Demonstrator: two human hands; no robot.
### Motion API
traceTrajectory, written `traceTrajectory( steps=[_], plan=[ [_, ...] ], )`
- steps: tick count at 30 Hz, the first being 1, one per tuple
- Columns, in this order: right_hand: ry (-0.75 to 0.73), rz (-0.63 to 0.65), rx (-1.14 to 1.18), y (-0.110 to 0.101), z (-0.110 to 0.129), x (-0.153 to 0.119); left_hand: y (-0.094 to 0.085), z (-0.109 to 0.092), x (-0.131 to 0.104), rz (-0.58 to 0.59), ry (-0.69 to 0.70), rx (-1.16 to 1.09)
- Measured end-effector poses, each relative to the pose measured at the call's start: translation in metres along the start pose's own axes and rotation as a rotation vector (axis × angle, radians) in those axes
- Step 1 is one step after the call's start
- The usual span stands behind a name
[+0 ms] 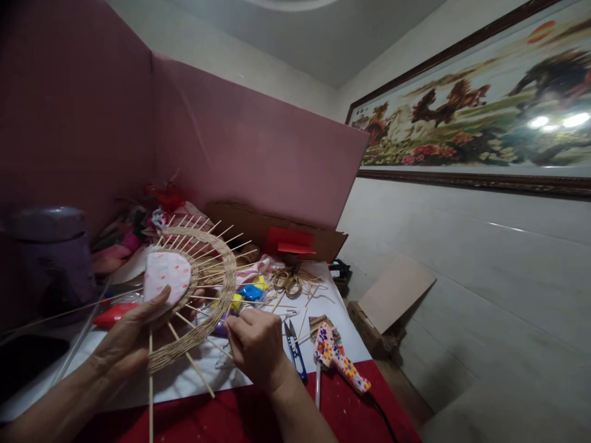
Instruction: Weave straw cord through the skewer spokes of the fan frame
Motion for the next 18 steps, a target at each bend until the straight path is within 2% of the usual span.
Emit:
traceTrajectory(
  steps=[3,10,15,18],
  plan=[
    [0.016,0.000,0.017,-0.001,-0.002,-0.001,-0.002,0.006,-0.001,0.123,-0.098,0.010],
    [0.063,-0.001,0.023,0.000,-0.003,-0.002,-0.002,0.011,0.005,0.199,-0.154,0.005],
    [0.136,-0.044,-0.037,0.013,0.001,-0.006,0.002,0.011,0.018,0.200,-0.167,0.023],
    [0.197,-0.106,-0.098,0.024,-0.001,-0.008,0.005,0.010,0.023,0.207,-0.174,-0.065]
  ],
)
Point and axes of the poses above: each hand's wrist, its own x-axis towards the middle knuckle, its own y-axis out of the palm, z = x × y, the point moved 2 cm from there along x, towards the middle knuckle, and after that the axes turned 8 degrees about x, right-handed, at the moved point
